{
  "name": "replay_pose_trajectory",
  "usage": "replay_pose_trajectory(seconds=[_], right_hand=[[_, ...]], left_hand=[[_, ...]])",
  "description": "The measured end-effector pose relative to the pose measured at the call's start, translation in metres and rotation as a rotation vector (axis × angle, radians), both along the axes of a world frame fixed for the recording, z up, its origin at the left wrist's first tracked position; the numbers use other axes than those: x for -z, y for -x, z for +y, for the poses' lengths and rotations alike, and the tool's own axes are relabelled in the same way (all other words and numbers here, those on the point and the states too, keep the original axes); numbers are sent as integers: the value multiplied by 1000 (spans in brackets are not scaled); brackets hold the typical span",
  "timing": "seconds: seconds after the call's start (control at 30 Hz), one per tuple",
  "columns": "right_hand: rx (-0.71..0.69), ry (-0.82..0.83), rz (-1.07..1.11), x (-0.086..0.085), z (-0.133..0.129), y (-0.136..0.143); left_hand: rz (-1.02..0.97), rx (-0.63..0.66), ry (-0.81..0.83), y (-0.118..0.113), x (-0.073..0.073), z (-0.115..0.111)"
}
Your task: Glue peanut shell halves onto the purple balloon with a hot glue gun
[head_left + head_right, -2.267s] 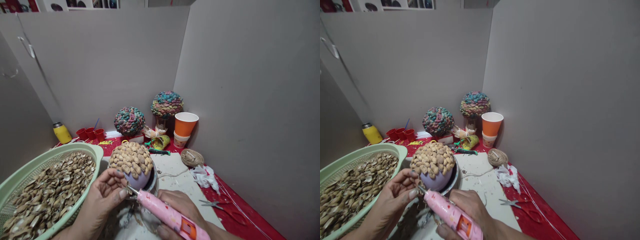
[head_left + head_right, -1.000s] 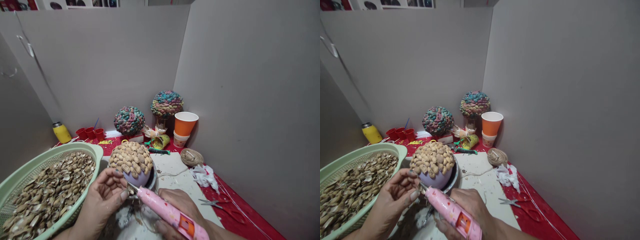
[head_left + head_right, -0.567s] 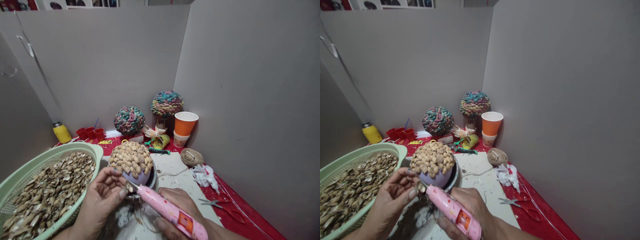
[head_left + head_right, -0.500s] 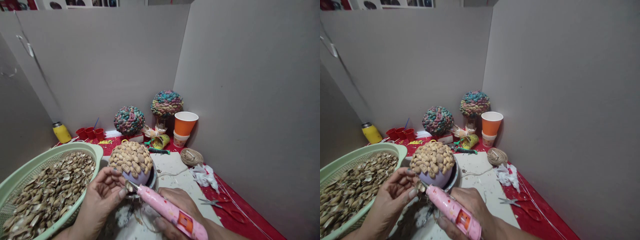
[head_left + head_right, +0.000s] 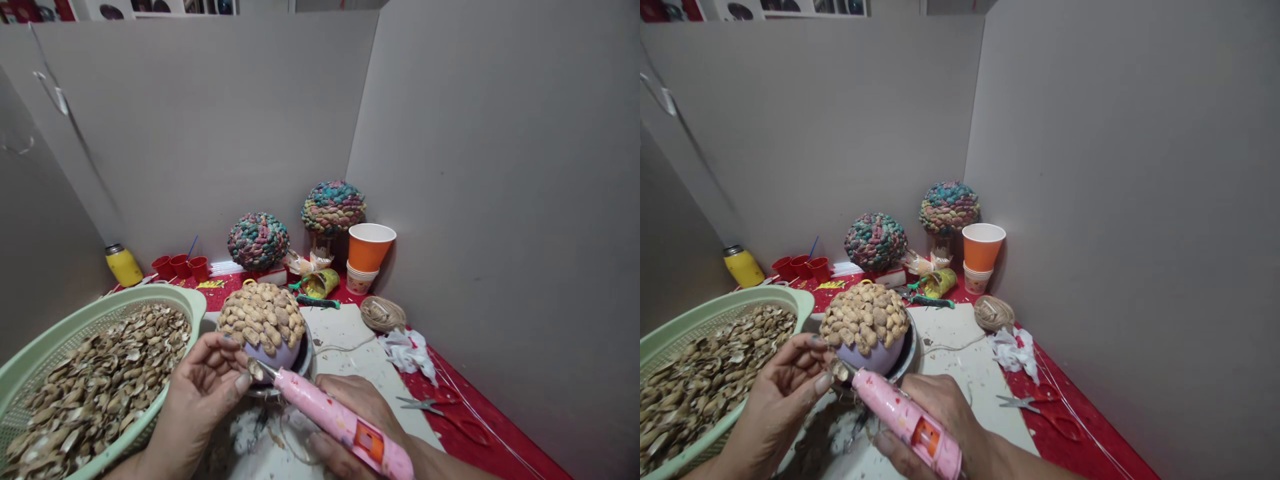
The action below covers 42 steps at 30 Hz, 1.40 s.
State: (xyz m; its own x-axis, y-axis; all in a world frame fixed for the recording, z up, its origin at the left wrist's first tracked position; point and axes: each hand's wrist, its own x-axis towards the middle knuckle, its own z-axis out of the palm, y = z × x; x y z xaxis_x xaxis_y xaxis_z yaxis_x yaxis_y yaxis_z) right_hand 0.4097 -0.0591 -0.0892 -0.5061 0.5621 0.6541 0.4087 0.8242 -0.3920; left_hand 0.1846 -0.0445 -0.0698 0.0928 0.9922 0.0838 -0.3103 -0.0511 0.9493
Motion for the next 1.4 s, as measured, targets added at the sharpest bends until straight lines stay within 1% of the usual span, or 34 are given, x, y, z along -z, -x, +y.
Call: replay_pose_trajectory(seconds=[0.2,0.57,0.7,0.9,1.13,1.27,1.4], right_hand=[[11,11,-15,0,1,2],[13,-3,-17,-2,1,1],[10,-6,-13,-1,1,1],[-3,15,-9,0,0,-1],[-18,41,7,0,1,1],[-17,30,-13,2,0,0],[-7,15,-32,1,0,0]], left_hand=[[0,13,-28,2,4,0],[-16,-4,-35,1,0,0],[-19,-13,-36,1,1,2],[-11,8,-48,4,4,2],[-7,-9,-46,5,4,1],[-1,3,-49,3,3,1],[-6,-12,-54,3,4,2]])
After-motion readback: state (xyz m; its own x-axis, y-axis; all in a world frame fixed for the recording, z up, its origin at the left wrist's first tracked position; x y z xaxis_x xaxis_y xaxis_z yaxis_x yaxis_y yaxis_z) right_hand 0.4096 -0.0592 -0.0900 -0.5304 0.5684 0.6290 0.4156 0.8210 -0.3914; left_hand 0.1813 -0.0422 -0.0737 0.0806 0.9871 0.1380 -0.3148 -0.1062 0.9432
